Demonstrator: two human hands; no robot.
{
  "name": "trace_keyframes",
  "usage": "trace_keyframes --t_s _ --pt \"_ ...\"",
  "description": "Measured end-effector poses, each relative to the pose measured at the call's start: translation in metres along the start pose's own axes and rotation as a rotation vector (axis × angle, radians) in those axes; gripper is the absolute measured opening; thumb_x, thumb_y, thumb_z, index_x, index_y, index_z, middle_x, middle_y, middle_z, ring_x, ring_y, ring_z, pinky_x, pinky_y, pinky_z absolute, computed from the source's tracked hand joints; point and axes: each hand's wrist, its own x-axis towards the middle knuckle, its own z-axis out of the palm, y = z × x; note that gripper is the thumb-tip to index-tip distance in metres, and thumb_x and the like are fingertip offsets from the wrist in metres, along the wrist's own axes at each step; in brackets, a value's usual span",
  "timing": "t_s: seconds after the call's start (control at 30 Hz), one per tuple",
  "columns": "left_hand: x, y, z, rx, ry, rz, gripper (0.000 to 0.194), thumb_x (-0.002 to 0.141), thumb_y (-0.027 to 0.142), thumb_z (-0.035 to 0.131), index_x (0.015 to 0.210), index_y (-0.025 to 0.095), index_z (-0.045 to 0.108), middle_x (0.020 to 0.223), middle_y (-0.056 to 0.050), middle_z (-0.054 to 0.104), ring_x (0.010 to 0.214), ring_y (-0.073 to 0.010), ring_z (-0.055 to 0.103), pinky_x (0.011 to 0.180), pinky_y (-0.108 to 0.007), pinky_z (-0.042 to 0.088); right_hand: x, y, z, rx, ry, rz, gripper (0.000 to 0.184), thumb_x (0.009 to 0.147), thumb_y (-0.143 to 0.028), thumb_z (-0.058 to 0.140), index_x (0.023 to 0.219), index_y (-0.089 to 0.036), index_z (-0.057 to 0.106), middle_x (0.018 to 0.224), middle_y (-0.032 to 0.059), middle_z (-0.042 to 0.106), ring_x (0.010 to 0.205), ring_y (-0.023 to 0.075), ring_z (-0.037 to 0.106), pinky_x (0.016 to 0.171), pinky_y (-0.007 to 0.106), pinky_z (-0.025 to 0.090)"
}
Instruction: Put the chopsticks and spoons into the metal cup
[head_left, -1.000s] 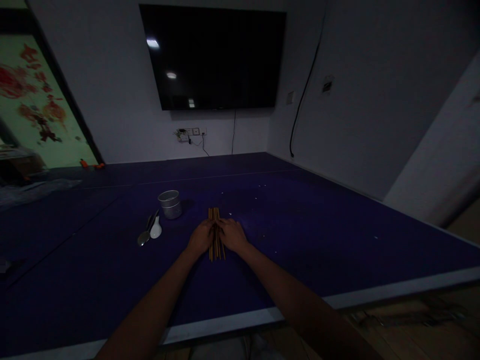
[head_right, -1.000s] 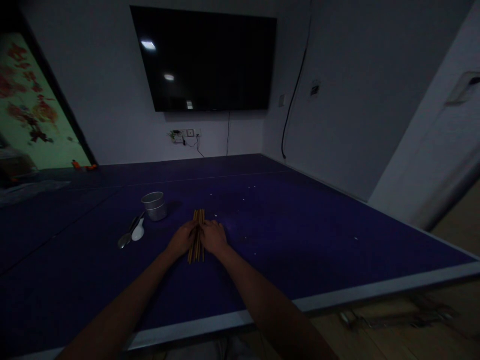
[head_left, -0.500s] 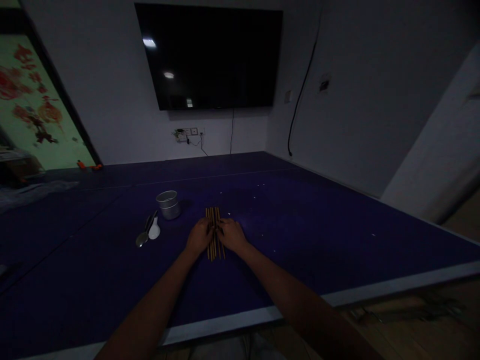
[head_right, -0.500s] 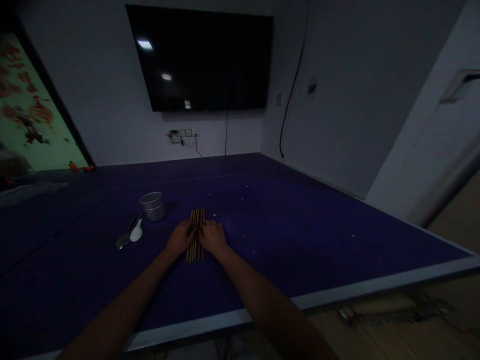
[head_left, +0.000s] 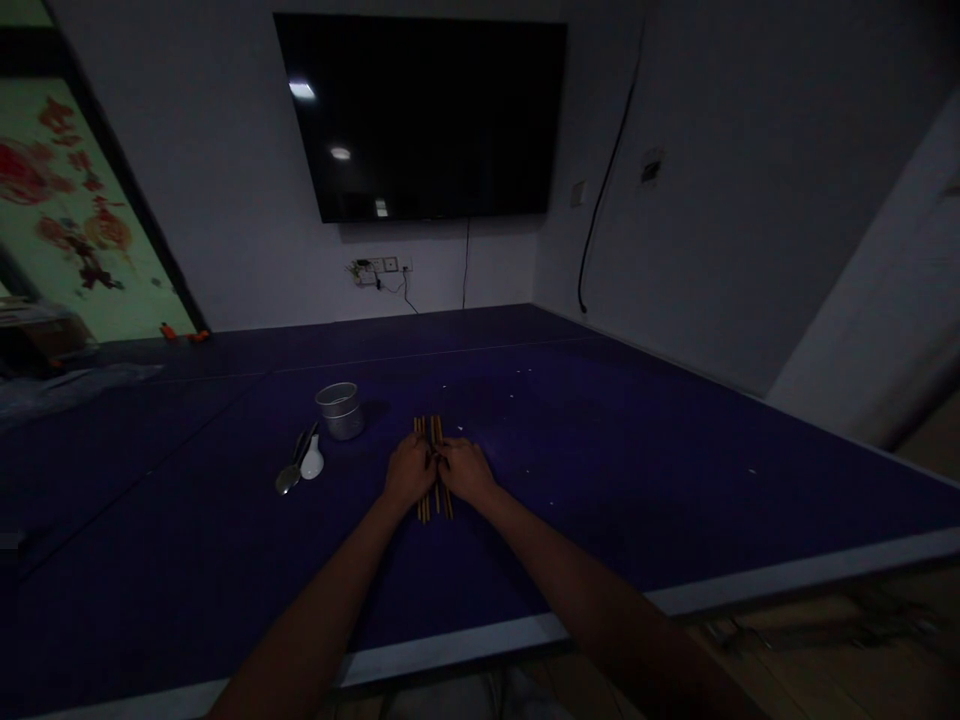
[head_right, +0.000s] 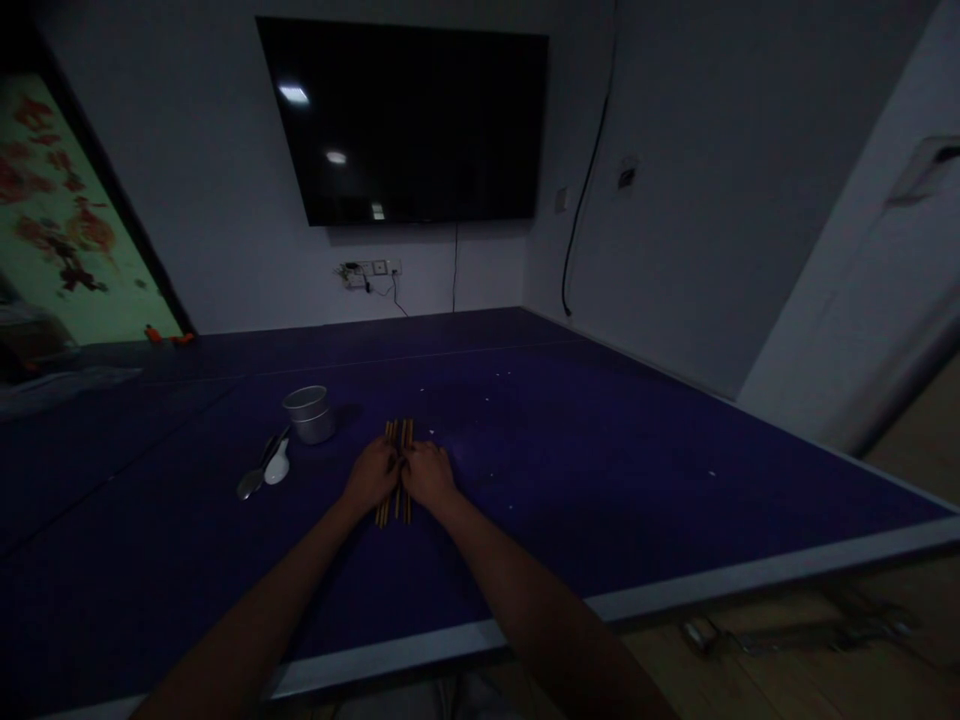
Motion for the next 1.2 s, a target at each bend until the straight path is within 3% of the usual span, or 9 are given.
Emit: trace_keyframes --t_s 0.33,0.87,1.2 --pt "0.002 0.013 -0.007 0.155 -0.068 -0.026 0.03 0.085 0.022 0.037 0.09 0.009 0.063 0.106 -0.018 0.056 0.104 -0.0275 0.05 0.087 -0.038 0.041 -0.001 -0.004 -0.003 -0.02 -0.011 0.01 0.037 0.085 -0.015 0.036 0.115 -0.02 0.058 0.116 0.0098 0.061 0.109 0.0214 0.051 0.089 0.034 0.036" --pt "0.003 0.008 0.0 0.142 -0.018 -0.03 0.027 0.083 0.023 0.039 0.09 0.011 0.063 0.101 -0.015 0.057 0.102 -0.0254 0.05 0.088 -0.036 0.041 0.0 -0.002 -0.002 -0.034 -0.009 0.021 0.032 0.085 -0.015 0.038 0.108 -0.021 0.059 0.113 0.0072 0.063 0.107 0.019 0.053 0.088 0.031 0.036" --pt "-0.005 -0.012 -0.023 0.181 0.056 -0.073 0.026 0.082 0.026 0.043 0.083 0.014 0.066 0.111 -0.014 0.054 0.108 -0.0265 0.046 0.094 -0.04 0.039 -0.001 -0.003 -0.005 -0.021 0.025 0.034 0.029 0.085 -0.014 0.038 0.099 -0.019 0.064 0.1 0.0088 0.068 0.097 0.0189 0.059 0.084 0.028 0.04"
